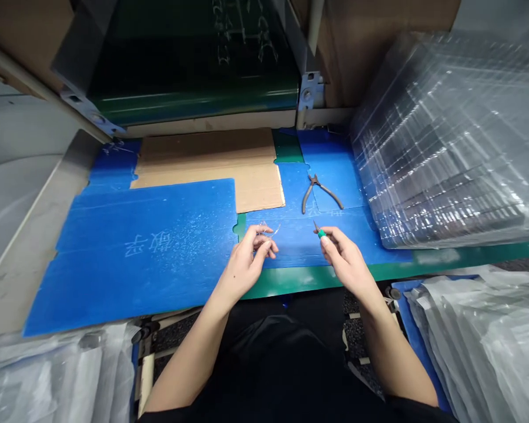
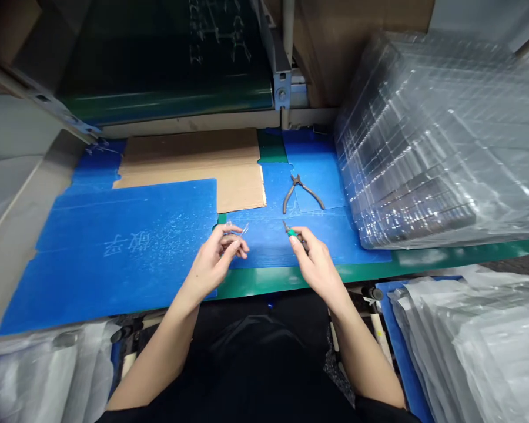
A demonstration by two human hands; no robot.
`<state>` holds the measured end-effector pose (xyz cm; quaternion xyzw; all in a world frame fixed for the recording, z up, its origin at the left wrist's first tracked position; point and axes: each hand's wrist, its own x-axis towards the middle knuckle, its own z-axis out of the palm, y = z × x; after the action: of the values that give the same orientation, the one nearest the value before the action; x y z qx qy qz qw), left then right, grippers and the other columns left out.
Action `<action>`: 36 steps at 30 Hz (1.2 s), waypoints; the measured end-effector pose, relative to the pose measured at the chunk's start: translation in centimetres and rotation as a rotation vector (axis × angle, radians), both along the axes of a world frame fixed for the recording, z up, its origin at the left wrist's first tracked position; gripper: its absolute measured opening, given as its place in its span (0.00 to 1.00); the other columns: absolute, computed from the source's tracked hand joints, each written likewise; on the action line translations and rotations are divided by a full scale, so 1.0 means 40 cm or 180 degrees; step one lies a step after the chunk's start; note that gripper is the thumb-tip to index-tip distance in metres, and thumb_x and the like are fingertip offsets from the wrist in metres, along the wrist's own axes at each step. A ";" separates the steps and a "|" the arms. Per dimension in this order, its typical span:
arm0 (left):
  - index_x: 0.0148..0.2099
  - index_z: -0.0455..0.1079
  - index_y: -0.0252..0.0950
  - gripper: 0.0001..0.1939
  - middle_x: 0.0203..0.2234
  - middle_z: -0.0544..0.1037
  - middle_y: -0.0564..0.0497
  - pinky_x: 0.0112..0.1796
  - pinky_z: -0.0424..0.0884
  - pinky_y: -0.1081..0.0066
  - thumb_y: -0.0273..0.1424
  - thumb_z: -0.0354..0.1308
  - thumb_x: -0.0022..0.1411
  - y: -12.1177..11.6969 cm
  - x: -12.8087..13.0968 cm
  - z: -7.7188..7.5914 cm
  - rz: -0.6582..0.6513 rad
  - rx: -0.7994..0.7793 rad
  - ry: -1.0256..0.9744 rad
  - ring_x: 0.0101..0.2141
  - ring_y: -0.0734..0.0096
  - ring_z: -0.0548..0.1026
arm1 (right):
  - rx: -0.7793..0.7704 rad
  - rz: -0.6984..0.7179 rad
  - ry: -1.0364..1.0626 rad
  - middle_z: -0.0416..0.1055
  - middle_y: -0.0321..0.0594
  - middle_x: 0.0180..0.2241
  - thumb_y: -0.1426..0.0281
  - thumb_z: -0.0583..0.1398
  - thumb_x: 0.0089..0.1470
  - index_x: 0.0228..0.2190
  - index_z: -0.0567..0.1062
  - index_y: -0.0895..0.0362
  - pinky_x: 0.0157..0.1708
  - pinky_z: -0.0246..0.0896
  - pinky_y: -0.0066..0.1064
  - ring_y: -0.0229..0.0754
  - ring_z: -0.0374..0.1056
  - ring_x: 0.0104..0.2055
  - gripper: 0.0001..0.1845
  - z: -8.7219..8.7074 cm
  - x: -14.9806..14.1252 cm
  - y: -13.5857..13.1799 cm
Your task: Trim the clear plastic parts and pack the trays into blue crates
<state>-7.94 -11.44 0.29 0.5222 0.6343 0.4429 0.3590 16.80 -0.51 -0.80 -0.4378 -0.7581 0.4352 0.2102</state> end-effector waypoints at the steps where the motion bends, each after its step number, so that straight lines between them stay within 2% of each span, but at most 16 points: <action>1: 0.58 0.67 0.39 0.09 0.37 0.80 0.51 0.41 0.76 0.69 0.35 0.52 0.81 -0.028 -0.008 0.018 0.0034 0.0150 0.0111 0.35 0.70 0.79 | -0.0006 0.0110 0.0178 0.80 0.40 0.40 0.54 0.52 0.78 0.57 0.75 0.52 0.42 0.71 0.36 0.45 0.75 0.38 0.21 0.023 -0.010 -0.030; 3: 0.55 0.71 0.39 0.08 0.36 0.79 0.51 0.41 0.74 0.71 0.34 0.54 0.81 -0.071 -0.020 0.049 0.0022 0.0428 0.0448 0.35 0.71 0.78 | 0.0121 0.0330 0.0488 0.81 0.43 0.50 0.58 0.55 0.78 0.57 0.77 0.52 0.52 0.71 0.38 0.47 0.78 0.50 0.17 0.070 -0.030 -0.078; 5: 0.54 0.73 0.39 0.07 0.36 0.79 0.51 0.39 0.72 0.72 0.33 0.56 0.80 -0.096 -0.025 0.071 -0.0166 0.0745 0.0719 0.35 0.72 0.77 | 0.0382 0.0541 0.0565 0.80 0.44 0.54 0.63 0.57 0.78 0.57 0.78 0.52 0.55 0.69 0.37 0.47 0.77 0.54 0.15 0.112 -0.046 -0.111; 8: 0.51 0.74 0.38 0.05 0.34 0.80 0.51 0.37 0.69 0.71 0.30 0.58 0.79 -0.111 -0.026 0.087 -0.0521 0.1207 0.1031 0.33 0.72 0.75 | 0.0788 0.0761 0.0322 0.79 0.43 0.45 0.66 0.57 0.78 0.59 0.78 0.54 0.44 0.69 0.33 0.43 0.76 0.41 0.16 0.158 -0.053 -0.137; 10: 0.50 0.74 0.36 0.05 0.35 0.81 0.50 0.39 0.70 0.69 0.25 0.57 0.78 -0.118 -0.025 0.093 -0.0587 0.1365 0.1094 0.35 0.71 0.77 | 0.1039 0.0814 0.0142 0.75 0.40 0.39 0.67 0.58 0.77 0.60 0.78 0.55 0.37 0.66 0.32 0.39 0.71 0.34 0.16 0.179 -0.048 -0.147; 12: 0.51 0.74 0.35 0.06 0.37 0.82 0.48 0.42 0.71 0.68 0.22 0.57 0.77 -0.126 -0.026 0.099 -0.0543 0.1385 0.1077 0.38 0.69 0.79 | 0.1233 0.0857 0.0010 0.72 0.38 0.36 0.68 0.58 0.77 0.61 0.78 0.55 0.33 0.62 0.31 0.38 0.67 0.31 0.17 0.193 -0.041 -0.156; 15: 0.52 0.74 0.35 0.08 0.36 0.81 0.49 0.41 0.69 0.67 0.21 0.57 0.76 -0.137 -0.031 0.108 -0.0438 0.1417 0.1107 0.36 0.69 0.78 | 0.1438 0.0910 -0.0129 0.70 0.38 0.35 0.69 0.59 0.77 0.61 0.78 0.56 0.31 0.59 0.31 0.37 0.66 0.30 0.17 0.205 -0.033 -0.170; 20: 0.53 0.74 0.34 0.08 0.33 0.80 0.49 0.38 0.65 0.66 0.21 0.57 0.76 -0.142 -0.038 0.118 -0.0442 0.1542 0.1278 0.33 0.69 0.76 | 0.1575 0.0974 -0.0175 0.71 0.38 0.35 0.70 0.60 0.76 0.60 0.79 0.59 0.32 0.60 0.31 0.37 0.68 0.31 0.17 0.214 -0.032 -0.188; 31: 0.51 0.75 0.32 0.06 0.34 0.81 0.46 0.36 0.62 0.64 0.24 0.58 0.77 -0.147 -0.025 0.121 -0.0460 0.1658 0.1604 0.32 0.69 0.75 | 0.1525 0.0994 -0.0217 0.69 0.36 0.34 0.69 0.60 0.76 0.61 0.79 0.57 0.30 0.59 0.31 0.35 0.66 0.29 0.17 0.222 -0.016 -0.200; 36: 0.49 0.74 0.33 0.04 0.34 0.83 0.46 0.35 0.62 0.64 0.25 0.58 0.78 -0.149 -0.012 0.138 -0.0491 0.1642 0.1828 0.32 0.69 0.74 | 0.1546 0.0919 -0.0264 0.71 0.37 0.34 0.68 0.59 0.76 0.59 0.80 0.56 0.31 0.59 0.31 0.36 0.69 0.30 0.15 0.218 -0.010 -0.195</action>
<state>-8.44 -17.41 5.83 0.7440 0.5357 0.3954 0.0561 16.40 -8.32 7.90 -0.2795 -0.9026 0.2480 0.2136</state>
